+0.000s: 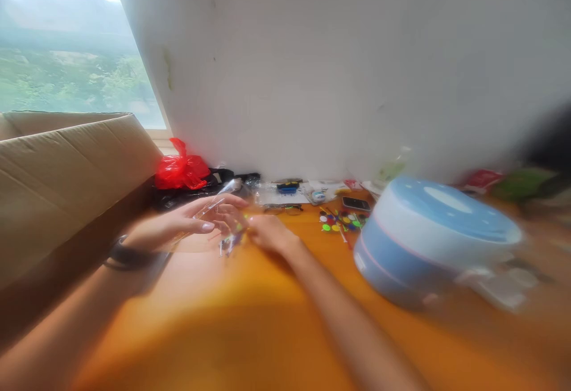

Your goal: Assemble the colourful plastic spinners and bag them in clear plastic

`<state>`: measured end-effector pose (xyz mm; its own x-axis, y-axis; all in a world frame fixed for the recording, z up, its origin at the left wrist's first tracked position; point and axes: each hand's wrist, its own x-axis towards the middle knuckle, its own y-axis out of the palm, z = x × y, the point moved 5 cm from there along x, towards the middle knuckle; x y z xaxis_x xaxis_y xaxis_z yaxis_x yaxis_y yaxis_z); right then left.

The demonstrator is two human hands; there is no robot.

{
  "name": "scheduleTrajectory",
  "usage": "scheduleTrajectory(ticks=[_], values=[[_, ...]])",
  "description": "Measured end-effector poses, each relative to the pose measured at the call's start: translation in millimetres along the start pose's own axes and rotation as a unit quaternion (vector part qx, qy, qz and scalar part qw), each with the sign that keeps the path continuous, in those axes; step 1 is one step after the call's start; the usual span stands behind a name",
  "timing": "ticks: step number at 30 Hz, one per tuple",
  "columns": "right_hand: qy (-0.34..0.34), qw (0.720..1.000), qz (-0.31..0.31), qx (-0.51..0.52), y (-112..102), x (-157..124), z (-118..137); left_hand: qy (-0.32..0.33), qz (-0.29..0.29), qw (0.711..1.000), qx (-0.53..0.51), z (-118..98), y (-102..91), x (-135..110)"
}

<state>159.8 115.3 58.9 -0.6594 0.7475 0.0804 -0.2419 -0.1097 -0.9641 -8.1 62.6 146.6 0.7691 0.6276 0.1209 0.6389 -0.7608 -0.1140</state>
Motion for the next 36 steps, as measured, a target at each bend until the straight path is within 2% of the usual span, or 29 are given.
scheduleTrajectory(ticks=[4,8,12,14,15,18,20,22,24,27,31,36], values=[[-0.027,0.999,-0.008,0.027,0,0,1,0.018,0.016,0.998,-0.057,5,6.0,3],[-0.034,0.993,-0.035,0.105,-11,0,-9,0.037,0.032,0.993,-0.105,10,6.8,7],[-0.027,0.987,-0.074,0.137,-40,0,-29,0.056,0.028,0.983,-0.174,10,6.4,11],[-0.011,0.981,-0.119,0.153,-61,-5,-40,0.048,0.018,0.977,-0.207,9,8.1,13],[0.002,0.974,-0.153,0.170,-73,-9,-45,0.041,0.011,0.975,-0.220,9,9.3,14],[0.052,0.920,-0.287,0.263,-114,-30,-57,0.021,-0.010,0.971,-0.239,10,12.5,17],[0.058,0.881,-0.366,0.295,-140,-48,-55,0.018,-0.017,0.968,-0.251,13,13.3,18],[0.051,0.841,-0.418,0.340,-161,-65,-45,0.014,-0.012,0.965,-0.263,17,14.1,19],[0.037,0.835,-0.413,0.362,-174,-76,-30,0.009,0.000,0.962,-0.272,22,15.5,20],[0.008,0.875,-0.340,0.344,-178,-79,-3,-0.003,0.020,0.961,-0.276,27,19.7,21],[-0.038,0.922,-0.265,0.281,-170,-74,20,-0.013,0.047,0.964,-0.261,28,28.2,20],[-0.069,0.954,-0.183,0.227,-156,-68,36,-0.011,0.077,0.966,-0.246,26,37.4,20]])
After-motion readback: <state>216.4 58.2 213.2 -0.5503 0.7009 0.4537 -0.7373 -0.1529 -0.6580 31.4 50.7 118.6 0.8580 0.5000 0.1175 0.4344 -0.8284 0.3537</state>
